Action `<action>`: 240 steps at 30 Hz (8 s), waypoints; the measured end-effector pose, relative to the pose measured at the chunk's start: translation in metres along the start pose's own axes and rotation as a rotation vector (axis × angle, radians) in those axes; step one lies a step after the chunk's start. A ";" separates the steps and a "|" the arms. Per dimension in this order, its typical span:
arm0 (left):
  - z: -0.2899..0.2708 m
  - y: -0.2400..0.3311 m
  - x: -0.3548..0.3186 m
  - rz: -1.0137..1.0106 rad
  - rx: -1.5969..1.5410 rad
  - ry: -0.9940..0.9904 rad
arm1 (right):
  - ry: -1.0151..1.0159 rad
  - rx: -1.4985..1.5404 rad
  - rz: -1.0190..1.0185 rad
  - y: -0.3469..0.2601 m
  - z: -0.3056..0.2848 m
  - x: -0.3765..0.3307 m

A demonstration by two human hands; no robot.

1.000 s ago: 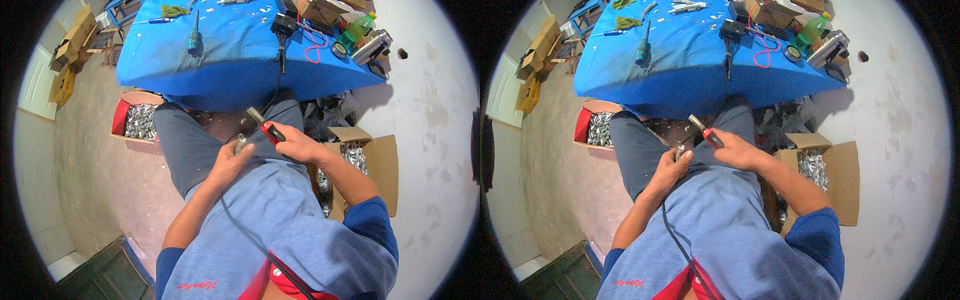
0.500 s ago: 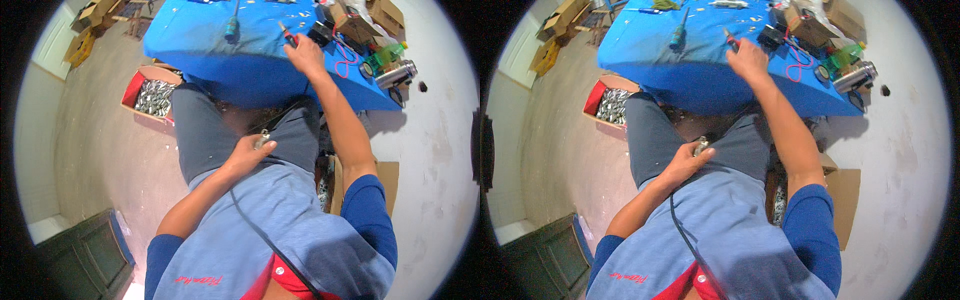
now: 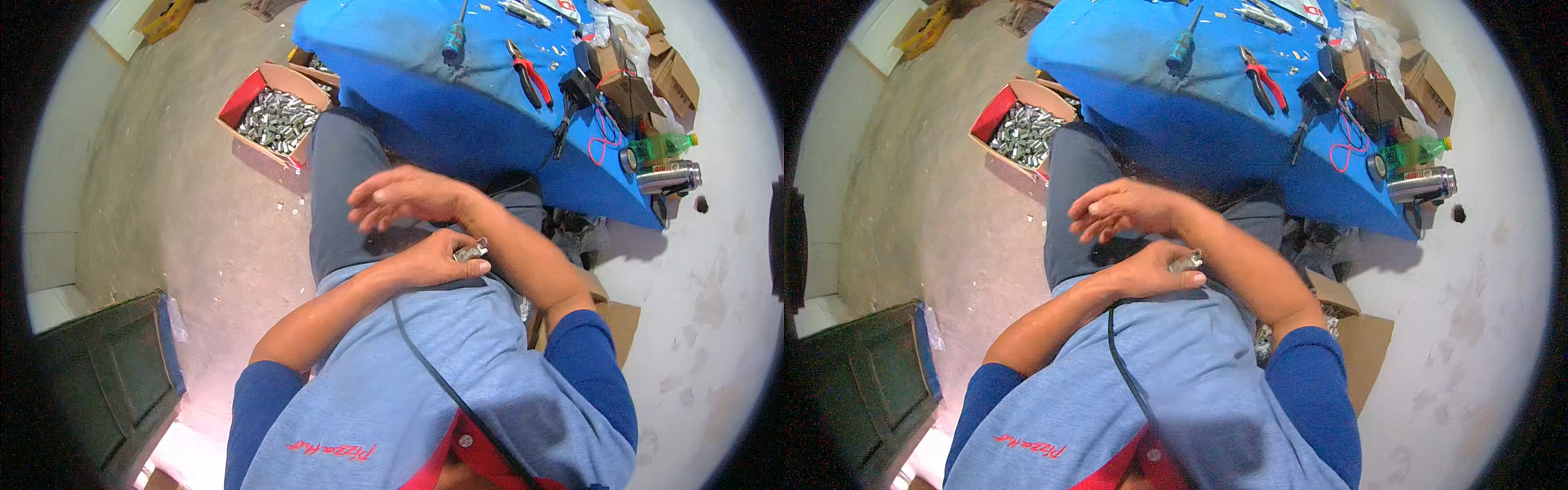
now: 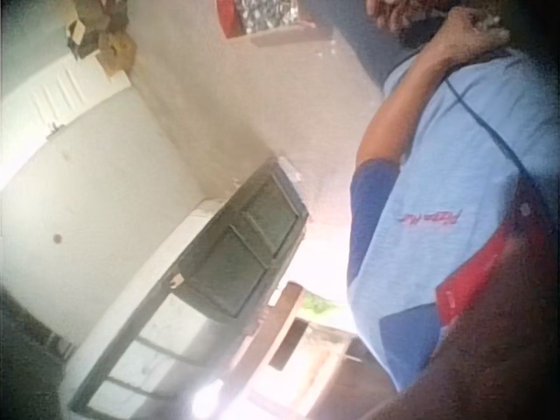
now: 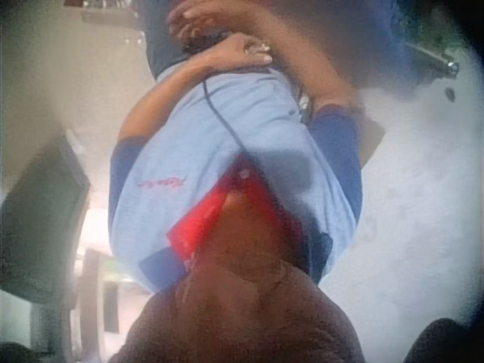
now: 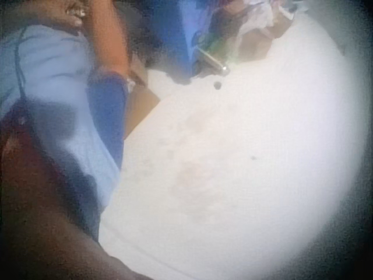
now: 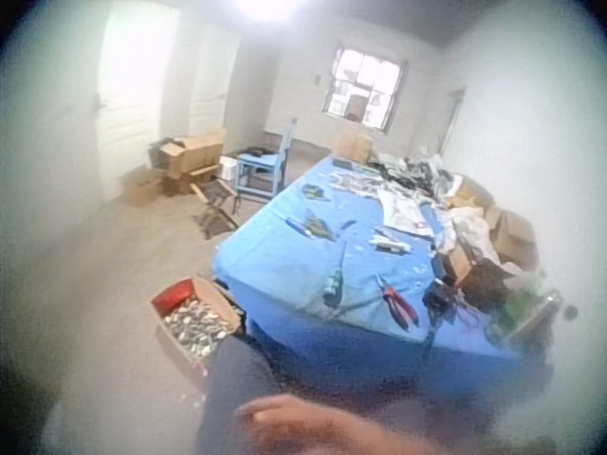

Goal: The person uses a screwdriver to tighten components on a small metal housing, fits a circular piece into the end by hand, and uses pliers to secure parts. They pick up and handle additional metal components and wires from a table.

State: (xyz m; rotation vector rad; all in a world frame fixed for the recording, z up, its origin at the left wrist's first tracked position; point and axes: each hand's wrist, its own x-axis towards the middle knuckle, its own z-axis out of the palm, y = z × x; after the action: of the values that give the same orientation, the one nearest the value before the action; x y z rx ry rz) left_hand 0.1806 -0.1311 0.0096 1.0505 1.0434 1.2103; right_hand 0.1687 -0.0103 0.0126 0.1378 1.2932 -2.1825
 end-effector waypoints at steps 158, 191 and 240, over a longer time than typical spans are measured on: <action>0.022 0.042 0.072 0.058 -0.802 0.110 | 1.367 0.112 -0.867 0.023 0.003 -0.119; -0.068 -0.094 0.029 -0.275 -1.042 0.510 | 1.597 -1.580 -0.653 -0.102 -0.105 -0.134; -0.095 -0.104 0.069 -0.508 -0.884 0.633 | 1.269 -1.632 0.042 -0.252 -0.335 -0.112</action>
State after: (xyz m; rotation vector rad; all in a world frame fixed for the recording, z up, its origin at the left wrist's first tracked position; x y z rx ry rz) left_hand 0.1126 -0.0639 -0.1151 -0.2949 0.9799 1.3796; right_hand 0.0570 0.4044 0.0733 0.8705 3.1284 -0.1870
